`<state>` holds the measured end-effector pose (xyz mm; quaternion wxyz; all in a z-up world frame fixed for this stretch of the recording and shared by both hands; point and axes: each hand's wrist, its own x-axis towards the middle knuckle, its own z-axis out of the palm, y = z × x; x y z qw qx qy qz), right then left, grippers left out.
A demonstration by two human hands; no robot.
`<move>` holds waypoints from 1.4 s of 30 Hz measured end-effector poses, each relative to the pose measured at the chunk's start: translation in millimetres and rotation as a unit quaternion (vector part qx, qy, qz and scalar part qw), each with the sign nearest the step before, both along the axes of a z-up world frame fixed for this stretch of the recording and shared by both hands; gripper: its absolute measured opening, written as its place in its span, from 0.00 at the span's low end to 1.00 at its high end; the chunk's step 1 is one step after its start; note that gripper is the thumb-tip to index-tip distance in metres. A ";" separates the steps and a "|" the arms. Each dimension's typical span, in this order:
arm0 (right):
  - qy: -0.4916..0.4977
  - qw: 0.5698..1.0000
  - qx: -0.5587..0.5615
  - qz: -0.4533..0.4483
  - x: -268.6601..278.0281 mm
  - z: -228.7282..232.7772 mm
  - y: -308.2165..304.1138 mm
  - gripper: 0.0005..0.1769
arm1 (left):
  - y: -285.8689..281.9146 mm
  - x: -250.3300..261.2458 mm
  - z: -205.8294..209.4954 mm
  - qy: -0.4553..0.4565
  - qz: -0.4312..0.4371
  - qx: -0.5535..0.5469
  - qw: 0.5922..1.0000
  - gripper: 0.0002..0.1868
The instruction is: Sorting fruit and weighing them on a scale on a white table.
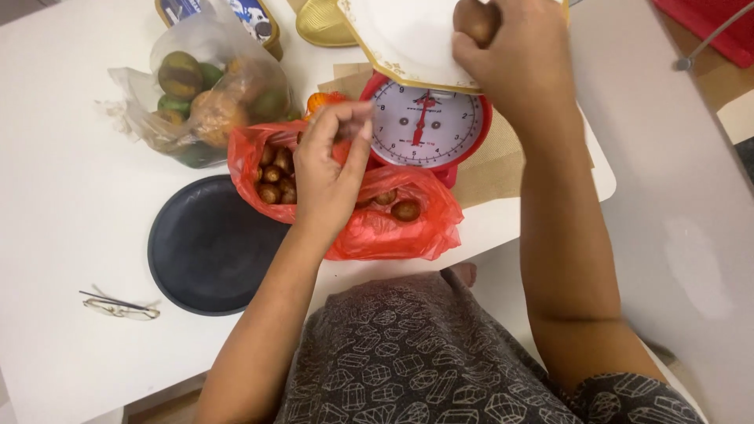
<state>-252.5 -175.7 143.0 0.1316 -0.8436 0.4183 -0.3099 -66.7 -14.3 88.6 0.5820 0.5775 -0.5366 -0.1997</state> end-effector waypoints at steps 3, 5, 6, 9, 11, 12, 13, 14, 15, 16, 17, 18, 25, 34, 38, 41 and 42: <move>-0.079 0.982 -0.101 0.140 -14.8 26.1 31.8 0.15 | 15.2 1.9 -39.0 0.087 -0.010 0.104 0.991 0.10; -0.139 0.952 0.189 0.196 -18.9 49.0 65.7 0.20 | 27.1 3.7 -79.2 0.172 -0.068 0.209 0.960 0.09; -0.138 0.951 0.192 0.197 -17.6 35.4 73.8 0.20 | 33.7 1.9 -92.2 0.174 -0.067 0.211 0.960 0.09; -0.027 0.894 0.319 0.315 -7.7 -17.3 95.9 0.22 | 46.4 -4.6 -128.0 0.124 -0.137 0.312 0.932 0.11; 0.122 0.887 0.391 0.212 10.5 -67.2 107.9 0.20 | 51.2 -9.5 -146.4 -0.024 -0.155 0.386 0.909 0.16; 0.123 0.887 0.390 0.214 12.2 -107.1 106.2 0.20 | 51.8 -10.7 -155.5 -0.024 -0.153 0.386 0.910 0.16; 0.128 0.920 0.335 0.161 12.8 -147.3 106.0 0.21 | 54.0 -13.0 -164.8 -0.069 -0.145 0.378 0.912 0.17; 0.132 0.946 0.277 0.108 13.4 -187.3 105.9 0.21 | 56.2 -15.4 -174.0 -0.114 -0.138 0.370 0.911 0.19; 0.132 0.946 0.276 0.110 13.2 -206.7 103.7 0.21 | 54.8 -17.1 -167.8 -0.114 -0.136 0.370 0.912 0.19; 0.132 0.963 0.220 0.087 13.0 -225.9 101.4 0.21 | 53.3 -18.9 -161.5 -0.125 -0.128 0.361 0.915 0.18; 0.131 0.976 0.164 0.063 12.8 -245.3 99.5 0.21 | 51.9 -20.6 -155.2 -0.136 -0.121 0.352 0.918 0.18; 0.130 0.976 0.164 0.064 12.4 -248.7 99.4 0.21 | 50.9 -20.3 -139.8 -0.137 -0.120 0.352 0.918 0.18; 0.119 0.987 0.076 0.079 12.5 -226.6 103.5 0.17 | 40.8 29.1 -110.8 -0.085 0.111 0.208 0.968 0.10; -0.025 0.988 0.040 0.146 29.4 -146.7 122.6 0.06 | -15.4 81.3 -132.2 -0.199 0.123 0.217 0.948 0.24; -0.038 0.986 0.038 0.158 28.5 -150.5 124.5 0.07 | -29.5 78.5 -148.0 -0.257 0.122 0.264 0.922 0.25; -0.054 0.983 0.097 0.145 24.6 -146.3 126.8 0.07 | -26.4 75.0 -131.9 -0.232 0.131 0.300 0.916 0.24; -0.055 0.983 0.097 0.143 24.9 -144.9 126.3 0.07 | -20.8 73.3 -122.8 -0.233 0.129 0.300 0.916 0.24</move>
